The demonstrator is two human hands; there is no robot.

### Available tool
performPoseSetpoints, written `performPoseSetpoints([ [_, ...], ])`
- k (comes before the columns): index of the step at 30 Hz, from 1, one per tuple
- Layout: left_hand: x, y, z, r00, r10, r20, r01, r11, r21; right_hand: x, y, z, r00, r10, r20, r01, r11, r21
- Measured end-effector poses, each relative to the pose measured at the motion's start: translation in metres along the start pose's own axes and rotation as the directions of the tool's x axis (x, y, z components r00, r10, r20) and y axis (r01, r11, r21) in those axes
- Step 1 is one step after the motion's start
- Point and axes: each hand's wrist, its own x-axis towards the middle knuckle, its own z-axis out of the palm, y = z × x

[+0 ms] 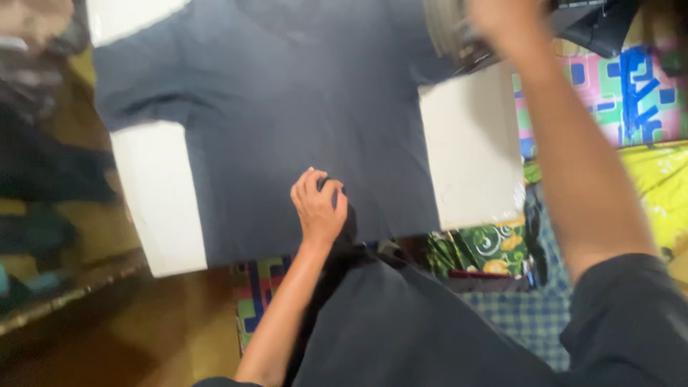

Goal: The person irons a green and blue checkered shirt on a white board, smoothing the fabric and adjusting the sleeves. They then switch to a dark gray t-shirt, ironing the body and sleeves before folding both garments and placing them on a nearby bed.

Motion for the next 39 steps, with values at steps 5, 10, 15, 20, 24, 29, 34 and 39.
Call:
performPoseSetpoints([
  [5,0.051,-0.02,0.0,1.0,0.022,0.002,-0.022,0.999,0.036,0.032,-0.093,0.143,0.992,0.026,0.125,-0.033,0.998,0.054],
  [10,0.066,-0.031,-0.002,0.994,-0.052,0.1,0.043,0.995,0.09,0.029,-0.102,0.175,0.968,0.169,0.186,-0.176,0.984,0.021],
  [15,0.073,-0.033,0.003,0.986,-0.091,0.137,0.071,0.987,0.141,0.029,-0.085,0.171,0.976,0.21,0.062,-0.211,0.977,0.011],
  [20,0.069,-0.032,0.004,0.983,-0.07,0.168,0.037,0.981,0.192,0.05,-0.077,0.174,0.982,0.159,0.102,-0.163,0.986,0.035],
  [24,0.075,-0.03,0.01,0.987,-0.057,0.149,0.026,0.979,0.204,0.04,-0.073,0.158,0.981,0.125,0.149,-0.117,0.991,-0.059],
  [29,0.066,-0.027,0.014,0.989,-0.066,0.13,0.036,0.975,0.218,0.046,-0.043,0.148,0.986,0.051,0.159,-0.043,0.998,-0.056],
  [34,0.069,-0.008,0.028,0.99,-0.137,0.034,0.126,0.967,0.222,0.033,0.012,0.108,0.987,0.042,0.156,-0.026,0.995,-0.1],
  [39,0.095,0.04,0.05,0.963,-0.27,0.01,0.26,0.938,0.228,0.041,0.066,0.073,0.988,0.087,0.127,-0.074,0.992,-0.102],
])
